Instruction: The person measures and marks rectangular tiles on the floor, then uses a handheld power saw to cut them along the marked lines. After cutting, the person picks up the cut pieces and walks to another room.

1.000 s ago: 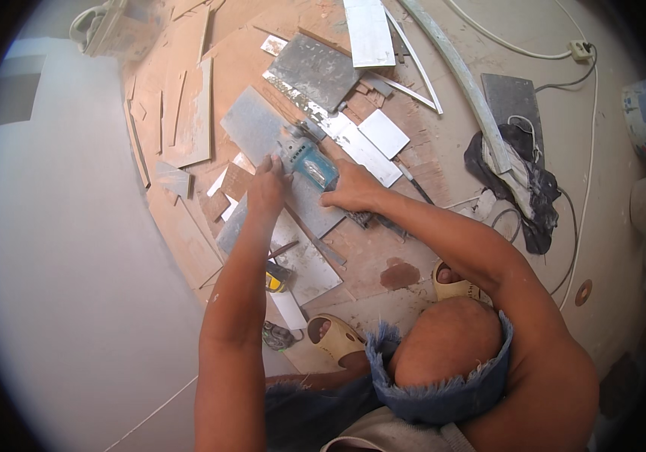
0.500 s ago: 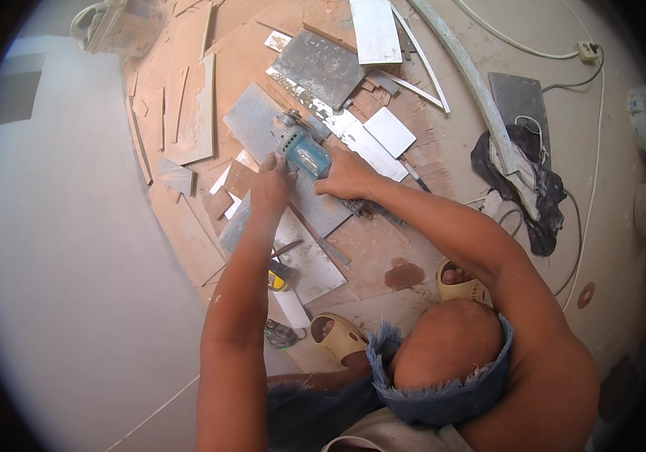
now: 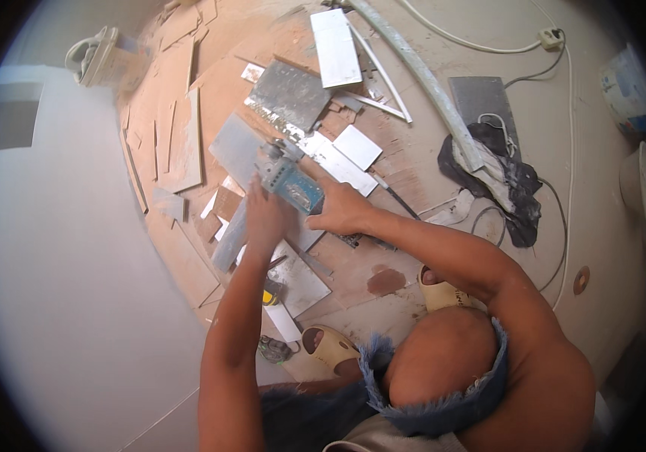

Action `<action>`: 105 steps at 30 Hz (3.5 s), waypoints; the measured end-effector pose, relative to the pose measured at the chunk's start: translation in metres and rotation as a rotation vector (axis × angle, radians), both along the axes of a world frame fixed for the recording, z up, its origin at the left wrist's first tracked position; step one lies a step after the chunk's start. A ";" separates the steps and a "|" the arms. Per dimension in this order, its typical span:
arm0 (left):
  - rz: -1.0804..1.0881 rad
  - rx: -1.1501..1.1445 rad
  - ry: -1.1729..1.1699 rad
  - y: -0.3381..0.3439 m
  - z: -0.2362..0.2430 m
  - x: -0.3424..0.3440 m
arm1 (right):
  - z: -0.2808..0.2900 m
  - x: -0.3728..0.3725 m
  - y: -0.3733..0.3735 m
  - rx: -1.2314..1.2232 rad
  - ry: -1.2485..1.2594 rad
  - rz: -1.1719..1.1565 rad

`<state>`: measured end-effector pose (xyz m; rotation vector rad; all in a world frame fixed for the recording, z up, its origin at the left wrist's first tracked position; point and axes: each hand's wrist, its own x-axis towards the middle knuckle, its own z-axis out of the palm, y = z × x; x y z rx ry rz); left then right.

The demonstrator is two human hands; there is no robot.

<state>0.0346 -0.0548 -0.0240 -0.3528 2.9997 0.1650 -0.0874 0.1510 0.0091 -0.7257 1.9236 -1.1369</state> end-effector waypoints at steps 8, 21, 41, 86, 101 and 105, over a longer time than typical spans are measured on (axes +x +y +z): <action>-0.171 0.581 0.110 0.146 0.041 0.012 | 0.034 -0.027 0.020 -0.059 0.067 -0.081; -0.123 0.830 0.231 0.197 0.031 -0.037 | 0.052 -0.060 0.089 -0.085 0.118 -0.262; 0.140 0.136 -0.240 -0.059 0.116 0.104 | -0.032 -0.175 0.409 0.954 0.755 -0.970; 0.353 0.276 -0.233 -0.036 0.072 0.138 | -0.058 -0.142 0.397 0.475 1.016 -0.935; 0.355 0.235 -0.248 -0.019 0.094 0.133 | -0.058 -0.233 0.303 -0.264 -0.305 -0.924; 0.363 0.202 -0.194 -0.023 0.097 0.134 | -0.001 -0.222 0.301 -0.235 0.062 -0.933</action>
